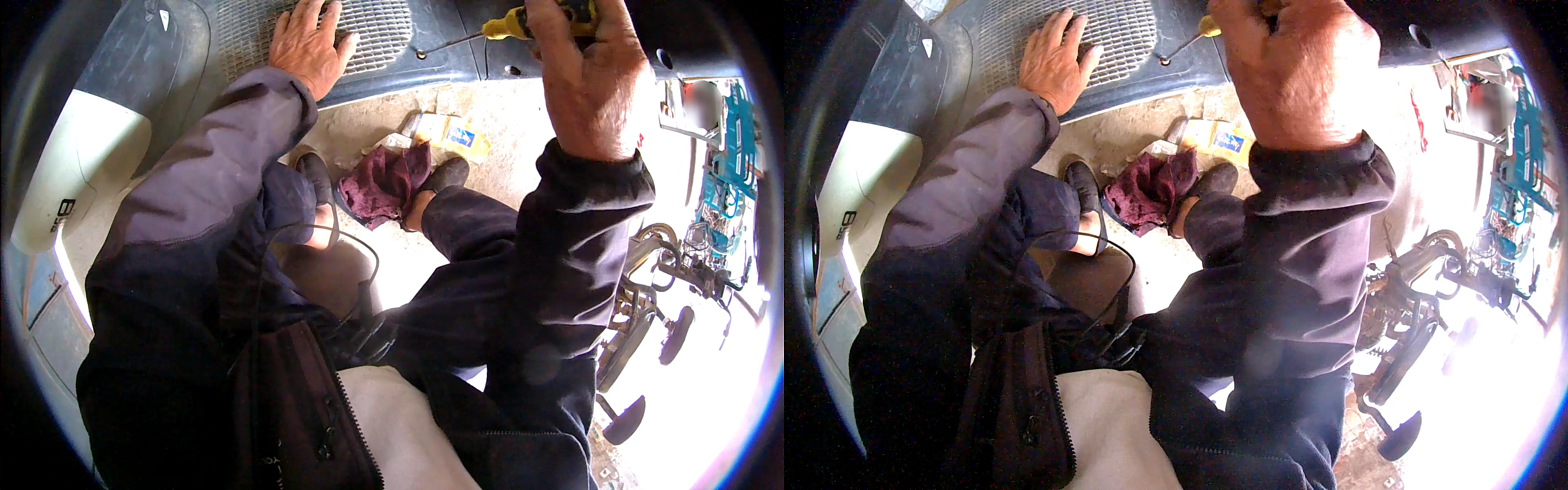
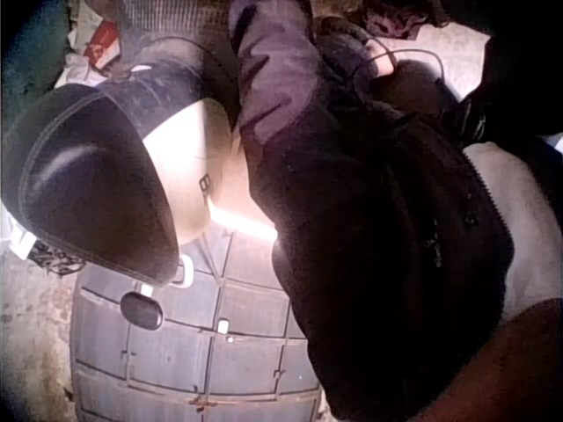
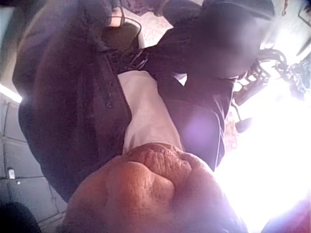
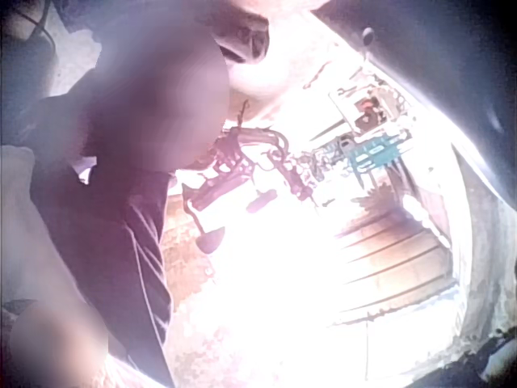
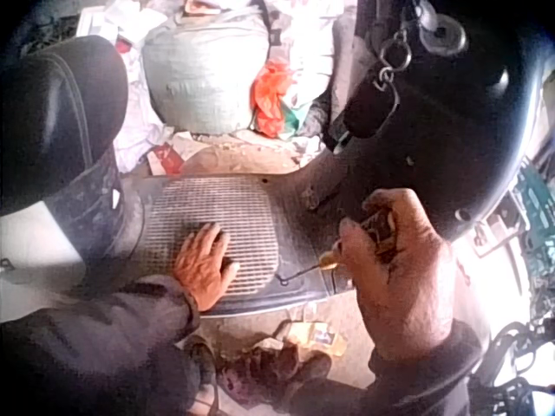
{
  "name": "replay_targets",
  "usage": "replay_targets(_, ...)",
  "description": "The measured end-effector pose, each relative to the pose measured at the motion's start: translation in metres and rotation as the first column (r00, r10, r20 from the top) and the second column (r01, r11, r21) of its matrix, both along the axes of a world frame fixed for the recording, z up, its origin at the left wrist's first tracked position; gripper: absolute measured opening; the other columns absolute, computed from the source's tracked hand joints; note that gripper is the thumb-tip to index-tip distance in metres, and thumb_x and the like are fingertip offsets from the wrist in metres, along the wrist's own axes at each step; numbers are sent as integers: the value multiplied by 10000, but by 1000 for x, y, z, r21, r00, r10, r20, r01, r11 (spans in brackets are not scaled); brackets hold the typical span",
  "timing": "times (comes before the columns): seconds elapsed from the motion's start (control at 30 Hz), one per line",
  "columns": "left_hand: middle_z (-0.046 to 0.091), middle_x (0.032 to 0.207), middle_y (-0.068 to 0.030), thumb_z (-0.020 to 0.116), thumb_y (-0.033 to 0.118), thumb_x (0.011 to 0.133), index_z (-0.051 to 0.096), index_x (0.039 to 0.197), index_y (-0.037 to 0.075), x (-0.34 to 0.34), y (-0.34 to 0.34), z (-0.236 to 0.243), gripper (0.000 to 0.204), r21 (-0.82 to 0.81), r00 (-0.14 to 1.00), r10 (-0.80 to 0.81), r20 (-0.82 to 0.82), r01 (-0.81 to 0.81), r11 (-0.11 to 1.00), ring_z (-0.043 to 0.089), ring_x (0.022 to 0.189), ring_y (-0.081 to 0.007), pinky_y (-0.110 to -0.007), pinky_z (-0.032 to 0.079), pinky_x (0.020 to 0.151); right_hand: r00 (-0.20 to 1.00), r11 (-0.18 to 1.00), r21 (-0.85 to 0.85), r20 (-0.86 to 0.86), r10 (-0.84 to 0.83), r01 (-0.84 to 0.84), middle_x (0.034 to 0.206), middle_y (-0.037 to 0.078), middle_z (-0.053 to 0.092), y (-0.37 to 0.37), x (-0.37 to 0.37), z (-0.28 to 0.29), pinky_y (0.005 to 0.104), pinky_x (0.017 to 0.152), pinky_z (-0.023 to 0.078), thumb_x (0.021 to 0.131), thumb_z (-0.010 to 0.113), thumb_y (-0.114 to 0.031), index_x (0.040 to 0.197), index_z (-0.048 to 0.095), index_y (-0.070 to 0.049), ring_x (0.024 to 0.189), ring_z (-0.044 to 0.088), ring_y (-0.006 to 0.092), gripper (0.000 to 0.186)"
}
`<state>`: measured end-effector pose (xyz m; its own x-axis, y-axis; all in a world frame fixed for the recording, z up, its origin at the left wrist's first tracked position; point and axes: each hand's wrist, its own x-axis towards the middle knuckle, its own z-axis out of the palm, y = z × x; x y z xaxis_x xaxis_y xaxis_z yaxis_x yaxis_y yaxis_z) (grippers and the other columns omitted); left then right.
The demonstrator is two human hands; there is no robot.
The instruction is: The person uses a screwdriver to remove a screw from the plastic panel of a scooter, handling the tool with one hand while steadying the panel with the other.
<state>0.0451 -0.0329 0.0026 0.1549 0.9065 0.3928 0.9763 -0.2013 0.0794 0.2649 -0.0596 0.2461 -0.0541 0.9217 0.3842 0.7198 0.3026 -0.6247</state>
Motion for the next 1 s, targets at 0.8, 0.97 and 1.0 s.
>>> replay_targets(0.8, 439, 1500, -175, 556, 447, 994, 489, 1435, 55, 4, 2, 2, 594, 10, 1000, -14, 5, 14, 1000, 415, 1386, -343, -495, 324, 1148, 991, 984, 119, -3, 132, -130, 884, 82, 618, -10, -12, -9, 275, 712, 506, 946, 682, -101, 1214, 527, 0, 749, 591, 138, 326)
replay_targets(0.97, 434, 1503, -181, 554, 446, 996, 486, 1438, 62, 3, 2, 4, 589, -1, 999, -23, 25, 23, 1000, 410, 1392, -337, -497, 320, 1150, 975, 976, 70, 93, 200, -207, 835, 69, 603, -9, 17, 0, 272, 671, 490, 947, 707, -143, 1139, 551, -4, 743, 574, 116, 283)
replay_targets(1.0, 433, 1504, -179, 554, 446, 996, 485, 1438, 62, 6, 3, 4, 589, 1, 1000, -24, 17, 24, 1000, 409, 1392, -337, -497, 319, 1150, 984, 983, 45, -6, 178, -178, 832, 62, 599, -4, 17, -6, 270, 670, 488, 959, 695, -148, 1137, 553, -6, 744, 571, 114, 268)
